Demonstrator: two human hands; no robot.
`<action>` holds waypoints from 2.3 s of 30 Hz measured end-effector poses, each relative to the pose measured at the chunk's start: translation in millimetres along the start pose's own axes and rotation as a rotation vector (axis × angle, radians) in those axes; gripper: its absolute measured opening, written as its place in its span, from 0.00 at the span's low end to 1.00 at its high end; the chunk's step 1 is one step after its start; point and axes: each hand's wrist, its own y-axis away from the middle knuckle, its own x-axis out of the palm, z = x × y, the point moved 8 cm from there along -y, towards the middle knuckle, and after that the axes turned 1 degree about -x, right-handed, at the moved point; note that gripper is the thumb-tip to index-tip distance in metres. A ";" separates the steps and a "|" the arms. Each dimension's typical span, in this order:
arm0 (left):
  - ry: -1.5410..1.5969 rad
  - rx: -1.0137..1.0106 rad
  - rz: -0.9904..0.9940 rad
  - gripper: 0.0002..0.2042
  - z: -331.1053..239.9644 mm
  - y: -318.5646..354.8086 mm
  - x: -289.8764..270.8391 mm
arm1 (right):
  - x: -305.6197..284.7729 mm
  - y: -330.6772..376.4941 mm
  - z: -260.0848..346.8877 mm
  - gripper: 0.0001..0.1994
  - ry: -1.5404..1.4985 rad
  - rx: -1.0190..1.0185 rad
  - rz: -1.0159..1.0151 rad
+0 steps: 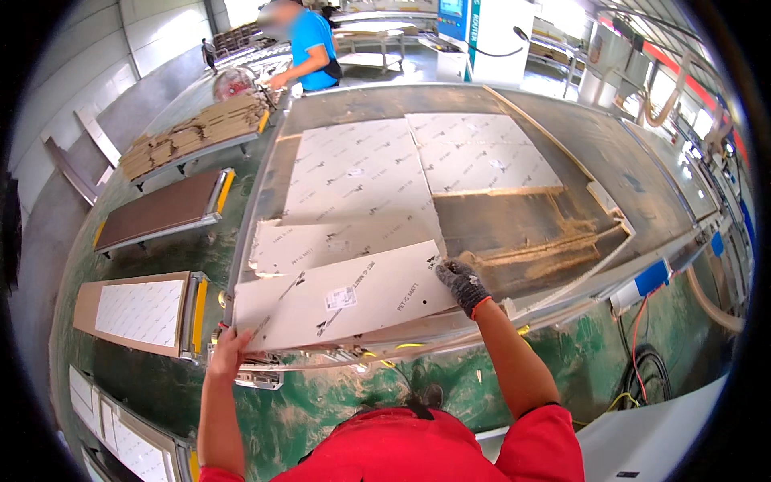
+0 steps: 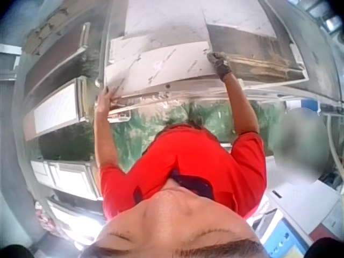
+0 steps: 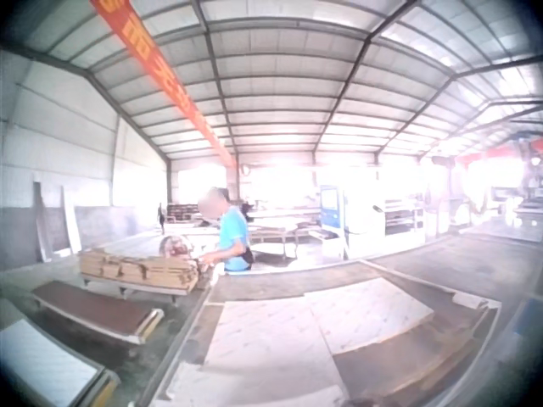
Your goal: The person picks up white rectangular panels from a conveyor table, wipes their surfaces with gloved hands, and places them onto a stack. The person handles the panels one at a time, turning them over and moving them between the conveyor and a nearby stack.
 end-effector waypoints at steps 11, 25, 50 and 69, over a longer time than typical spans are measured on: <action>-0.845 0.080 -0.358 0.26 -67.5 -202.7 -41.6 | 34.2 -95.1 43.2 0.19 0.741 -0.183 -0.248; -0.958 -0.008 -0.339 0.32 -47.3 -228.7 -9.0 | 16.0 -101.5 -20.8 0.27 0.321 0.136 -0.286; -0.453 0.224 -0.899 0.22 -25.6 -72.9 5.3 | -3.7 -50.3 72.2 0.29 -0.453 -0.112 0.428; 0.929 0.616 -1.165 0.34 161.0 345.1 32.3 | 197.0 168.4 109.4 0.37 -0.885 0.520 1.201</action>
